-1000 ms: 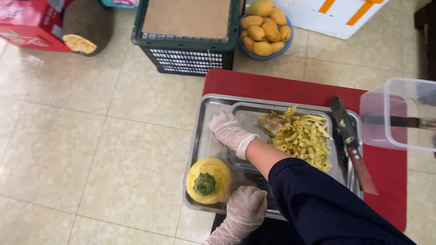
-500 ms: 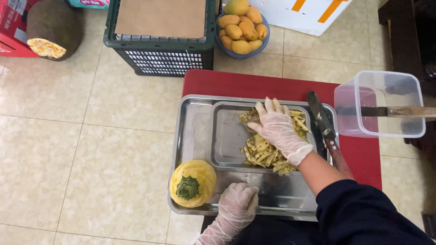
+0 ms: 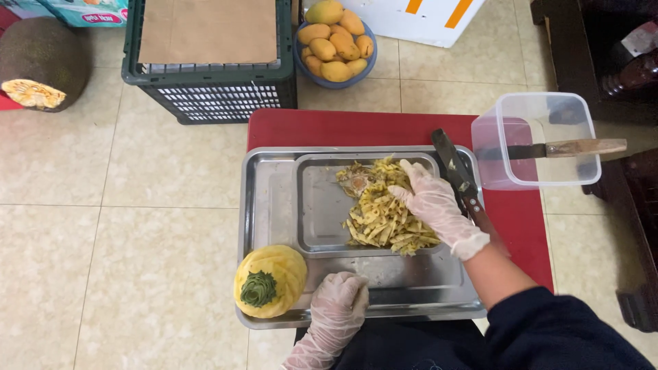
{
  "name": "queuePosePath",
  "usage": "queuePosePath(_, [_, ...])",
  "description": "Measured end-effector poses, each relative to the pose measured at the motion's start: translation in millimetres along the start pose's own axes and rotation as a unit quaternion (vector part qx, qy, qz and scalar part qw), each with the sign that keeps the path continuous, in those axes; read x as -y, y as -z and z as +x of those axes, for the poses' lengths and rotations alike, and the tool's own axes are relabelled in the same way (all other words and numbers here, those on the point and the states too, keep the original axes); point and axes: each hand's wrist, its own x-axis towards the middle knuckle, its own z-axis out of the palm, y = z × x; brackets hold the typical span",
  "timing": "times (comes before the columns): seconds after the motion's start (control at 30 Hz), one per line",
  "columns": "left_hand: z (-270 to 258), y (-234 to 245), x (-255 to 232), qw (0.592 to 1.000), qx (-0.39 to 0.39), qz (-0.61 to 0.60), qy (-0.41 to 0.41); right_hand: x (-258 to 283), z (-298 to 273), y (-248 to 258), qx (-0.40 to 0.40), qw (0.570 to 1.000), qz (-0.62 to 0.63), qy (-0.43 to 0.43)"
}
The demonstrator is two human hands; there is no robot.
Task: Peeling and removing the eyes of a pineapple using a knife and cleaning the workspace
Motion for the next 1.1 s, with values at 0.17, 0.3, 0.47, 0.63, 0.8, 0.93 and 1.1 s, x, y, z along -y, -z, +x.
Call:
queuePosePath(0.17, [-13.0, -11.3, 5.1, 0.999, 0.03, 0.002, 0.025, -56.9, 0.2, -13.4, -0.208, 0.978, -0.018, 0.019])
queuePosePath(0.3, [-10.9, -12.2, -0.8, 0.999, 0.028, -0.001, 0.025, -72.5, 8.4, -8.5, -0.118, 0.988, -0.09, -0.042])
queuePosePath(0.47, [-10.1, -16.3, -1.8, 0.999, 0.043, 0.002, 0.025, -4.2, -61.1, 50.2, -0.011, 0.976, 0.209, -0.063])
queuePosePath(0.63, [-9.9, -17.2, -5.2, 0.998, 0.062, -0.006, 0.023, -53.8, -72.8, 31.8, -0.143, 0.955, 0.256, -0.036])
queuePosePath(0.8, [-10.2, -18.7, -3.9, 0.997, 0.068, -0.013, 0.035, -72.5, -72.4, 26.0, -0.148, 0.949, 0.249, -0.125])
queuePosePath(0.93, [-12.8, -22.2, -4.5, 0.997, 0.067, -0.022, 0.029, -54.5, -73.8, 15.2, -0.079, 0.991, 0.028, -0.109])
queuePosePath(1.1, [-8.1, -19.6, -7.3, 0.996, 0.076, -0.013, 0.037, 17.1, -116.4, 68.8, -0.021, 0.917, 0.377, -0.124])
